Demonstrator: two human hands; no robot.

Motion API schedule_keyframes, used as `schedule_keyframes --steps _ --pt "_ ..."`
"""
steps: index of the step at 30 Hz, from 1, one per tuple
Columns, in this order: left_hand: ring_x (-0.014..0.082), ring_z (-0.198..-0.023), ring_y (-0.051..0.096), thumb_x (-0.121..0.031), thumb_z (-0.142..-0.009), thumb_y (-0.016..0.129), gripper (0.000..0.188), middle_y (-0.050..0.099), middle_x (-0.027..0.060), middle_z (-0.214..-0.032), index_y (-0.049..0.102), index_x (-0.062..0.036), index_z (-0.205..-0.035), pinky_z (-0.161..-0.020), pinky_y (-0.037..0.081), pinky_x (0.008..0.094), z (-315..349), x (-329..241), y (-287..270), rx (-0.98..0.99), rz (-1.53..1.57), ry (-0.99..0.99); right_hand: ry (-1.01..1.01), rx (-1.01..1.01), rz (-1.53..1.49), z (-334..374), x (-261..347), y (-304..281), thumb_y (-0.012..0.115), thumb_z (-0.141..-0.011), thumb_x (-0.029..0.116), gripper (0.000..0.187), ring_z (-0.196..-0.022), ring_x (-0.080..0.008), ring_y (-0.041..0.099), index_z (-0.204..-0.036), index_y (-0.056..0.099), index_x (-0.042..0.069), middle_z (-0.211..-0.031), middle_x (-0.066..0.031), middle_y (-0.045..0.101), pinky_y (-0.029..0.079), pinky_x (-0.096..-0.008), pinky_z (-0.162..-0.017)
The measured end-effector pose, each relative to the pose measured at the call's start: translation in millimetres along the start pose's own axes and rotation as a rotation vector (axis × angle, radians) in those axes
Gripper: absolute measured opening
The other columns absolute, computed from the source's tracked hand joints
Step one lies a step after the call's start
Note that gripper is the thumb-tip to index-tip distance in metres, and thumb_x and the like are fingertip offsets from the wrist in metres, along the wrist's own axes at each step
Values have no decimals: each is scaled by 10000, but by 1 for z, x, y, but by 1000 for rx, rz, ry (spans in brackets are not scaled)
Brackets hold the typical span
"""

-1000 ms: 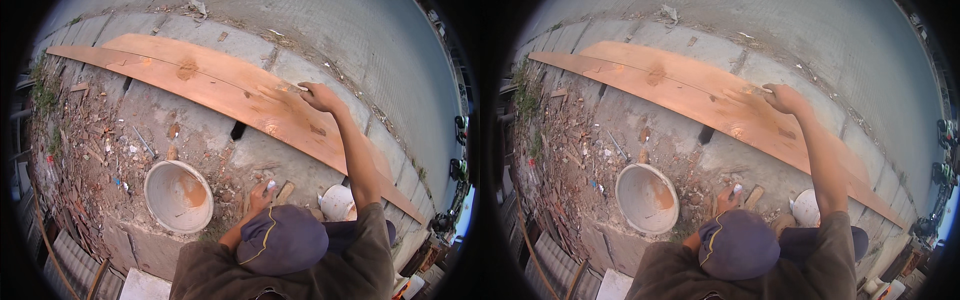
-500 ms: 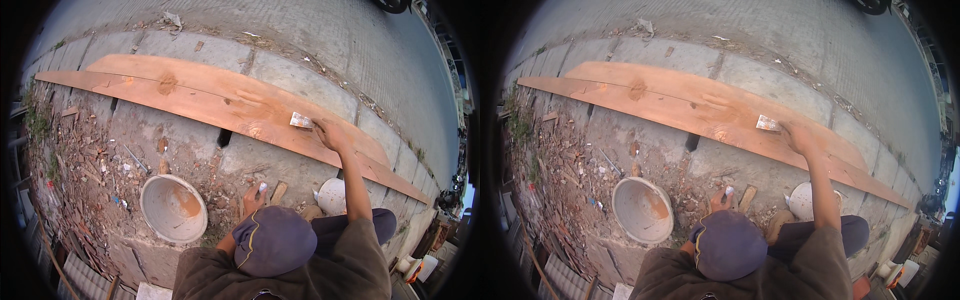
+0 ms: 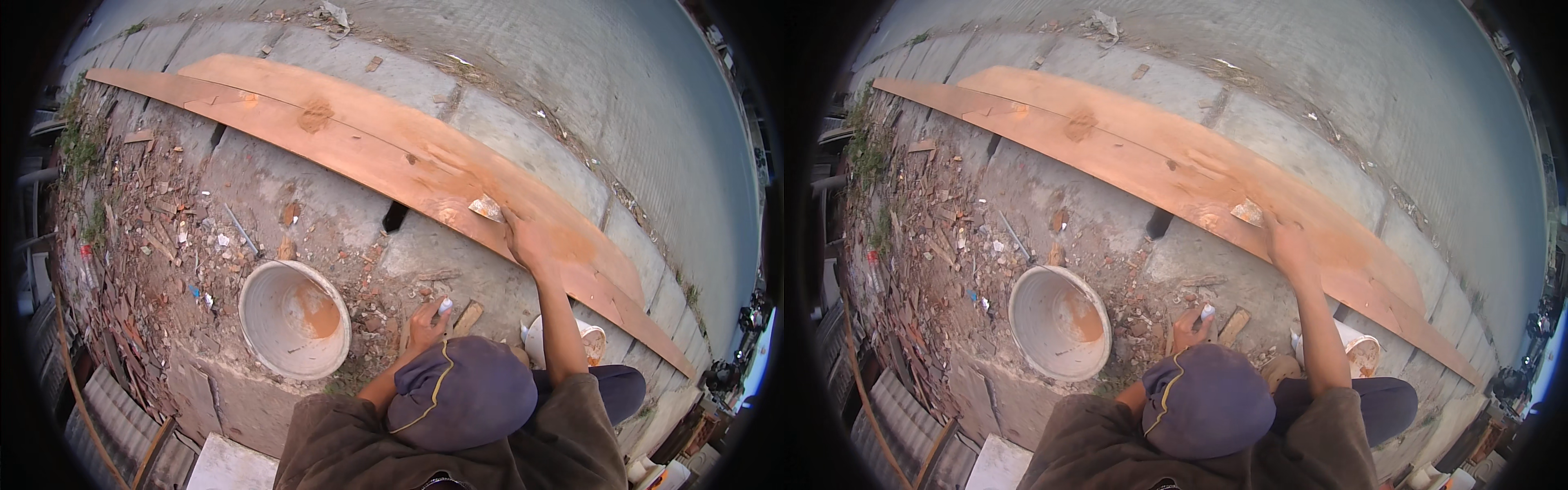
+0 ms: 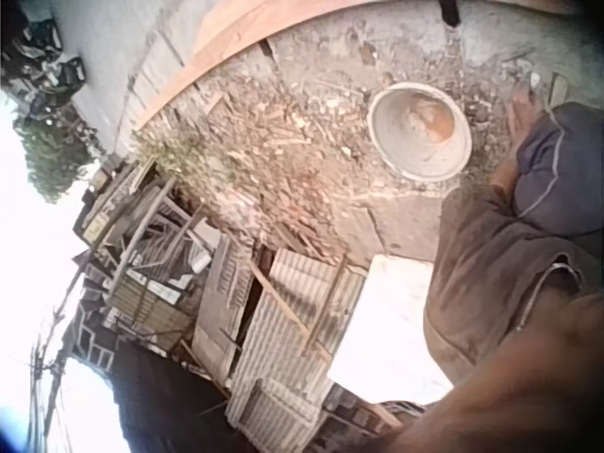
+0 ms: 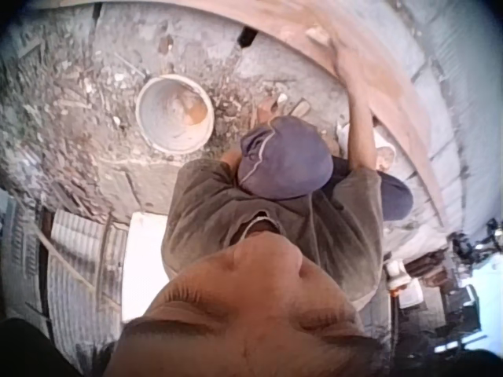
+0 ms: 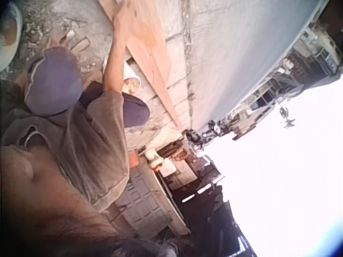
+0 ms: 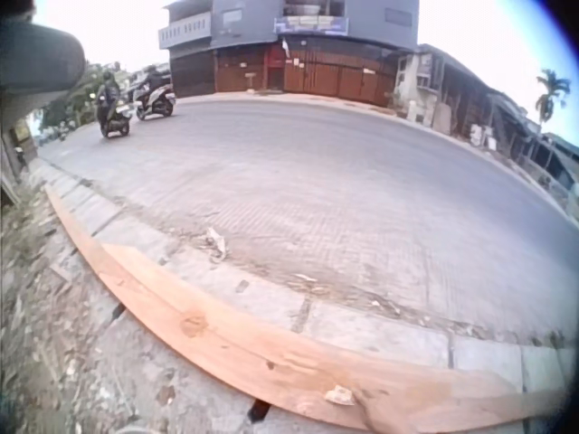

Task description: The person applies glue from a tube onto a long wooden plank and spreads it with a brush. They repeatedly apply glue and spread it along the plank's surface.

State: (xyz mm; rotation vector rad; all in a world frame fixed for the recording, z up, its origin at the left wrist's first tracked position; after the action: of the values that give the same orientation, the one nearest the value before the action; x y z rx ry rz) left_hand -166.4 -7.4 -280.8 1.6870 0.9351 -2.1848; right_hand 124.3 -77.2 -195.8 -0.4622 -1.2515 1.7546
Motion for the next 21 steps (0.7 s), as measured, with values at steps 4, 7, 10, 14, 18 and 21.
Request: schedule_keyframes --steps 4,7,10,14,18,21 --pt "335 -832 679 -135 -862 759 329 715 163 -900 720 -24 -1169 -753 531 408 1 -4 0 12 -14 14 19 91 48 -5 21 -37 484 -986 182 381 -1043 -422 654 -1324 625 76 -1157 -238 679 510 -513 -901" --pt "337 -831 686 -141 -861 763 325 723 164 -912 725 -29 -1164 -749 537 407 0 -3 1 17 -21 9 -84 76 -4 -31 47 -41 488 -997 204 375 -1049 -425 647 -1324 607 65 -1157 -232 680 508 -510 -904" --pt "339 -837 693 -145 -862 765 316 732 165 -930 730 -32 -1155 -752 543 406 -2 -6 1 4 6 51 -137 -116 -25 -66 59 -41 476 -1006 227 398 -1077 -410 646 -1374 565 107 -1211 -215 664 512 -516 -920" --pt "334 -859 700 -143 -861 766 310 736 166 -956 730 -36 -1149 -767 550 404 -2 -3 -1 2 12 60 -88 -292 -163 -119 53 -38 484 -1018 254 396 -1116 -395 619 -1375 551 99 -1240 -214 643 500 -507 -945" --pt "329 -887 703 -133 -853 770 336 734 160 -1015 719 -45 -1174 -789 554 400 -2 -4 -4 -53 22 103 -153 -308 -164 -137 44 -17 525 -1004 240 385 -1121 -397 586 -1362 565 103 -1214 -198 629 489 -503 -957" --pt "329 -916 688 -128 -852 772 357 707 158 -1054 709 -40 -1192 -796 551 405 -1 1 2 -5 52 47 -192 -367 -115 -130 38 -10 569 -983 218 374 -1094 -397 582 -1336 593 96 -1193 -188 614 485 -490 -955"
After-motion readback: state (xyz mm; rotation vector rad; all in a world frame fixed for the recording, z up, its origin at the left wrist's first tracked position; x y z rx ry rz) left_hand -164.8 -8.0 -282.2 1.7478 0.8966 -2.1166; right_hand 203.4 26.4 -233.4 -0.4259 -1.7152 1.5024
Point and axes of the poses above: each hand's wrist, its own z-axis away from the middle knuckle, its own y-axis out of the palm, x = y × z, the point moved 10 cm from there along -z, towards the middle knuckle
